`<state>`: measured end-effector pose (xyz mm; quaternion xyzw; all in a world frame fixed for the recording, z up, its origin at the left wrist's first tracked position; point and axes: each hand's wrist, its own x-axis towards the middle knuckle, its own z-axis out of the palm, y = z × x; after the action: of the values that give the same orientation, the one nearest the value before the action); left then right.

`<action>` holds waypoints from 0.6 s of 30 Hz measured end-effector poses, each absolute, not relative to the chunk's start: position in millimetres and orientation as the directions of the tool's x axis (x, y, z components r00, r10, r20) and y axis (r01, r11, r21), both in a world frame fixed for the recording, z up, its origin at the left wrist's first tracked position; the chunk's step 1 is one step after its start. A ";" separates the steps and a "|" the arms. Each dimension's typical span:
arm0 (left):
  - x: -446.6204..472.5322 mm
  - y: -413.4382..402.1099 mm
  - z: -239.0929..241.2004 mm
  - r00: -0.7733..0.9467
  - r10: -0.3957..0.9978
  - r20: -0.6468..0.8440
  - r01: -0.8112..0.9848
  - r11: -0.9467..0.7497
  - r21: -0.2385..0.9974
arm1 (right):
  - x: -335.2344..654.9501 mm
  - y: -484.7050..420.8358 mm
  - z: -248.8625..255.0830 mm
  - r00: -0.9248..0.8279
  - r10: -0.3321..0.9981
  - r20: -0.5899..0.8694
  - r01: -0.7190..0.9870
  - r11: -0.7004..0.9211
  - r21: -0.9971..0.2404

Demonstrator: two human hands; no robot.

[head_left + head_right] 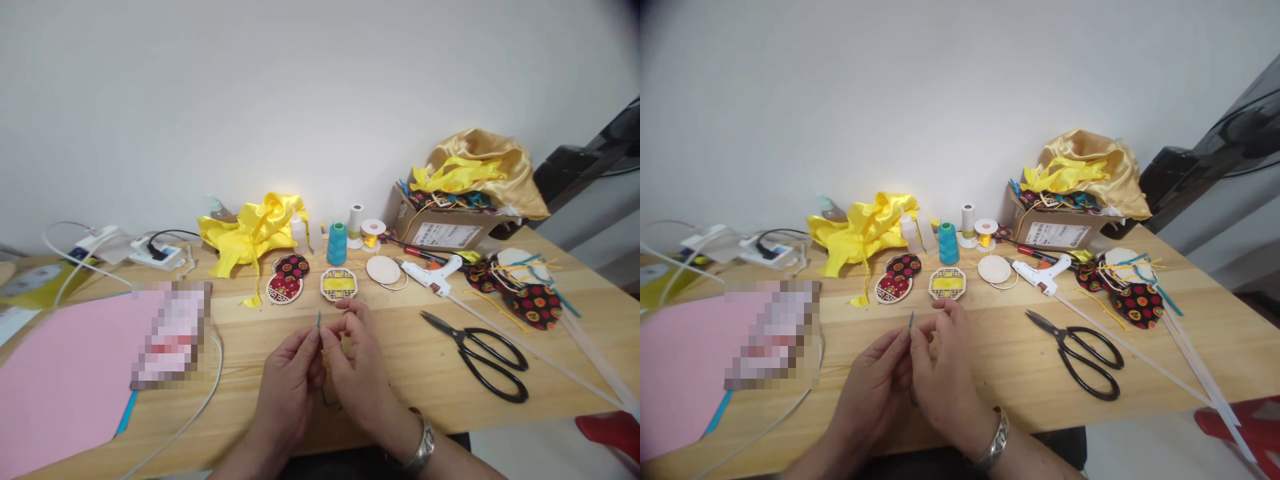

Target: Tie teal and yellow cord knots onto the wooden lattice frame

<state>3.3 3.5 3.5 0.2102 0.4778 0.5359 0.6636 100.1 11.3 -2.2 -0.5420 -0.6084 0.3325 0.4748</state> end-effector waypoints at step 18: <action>4.0 2.9 3.1 -0.037 0.903 -0.428 -0.515 0.350 0.783 | 126.7 33.2 9.3 -0.077 0.996 -0.040 0.191 -0.025 -0.981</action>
<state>4.0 2.9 3.1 0.2006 0.4835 0.5336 0.6643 126.7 33.2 9.3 -0.5329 -0.5567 0.4779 0.4215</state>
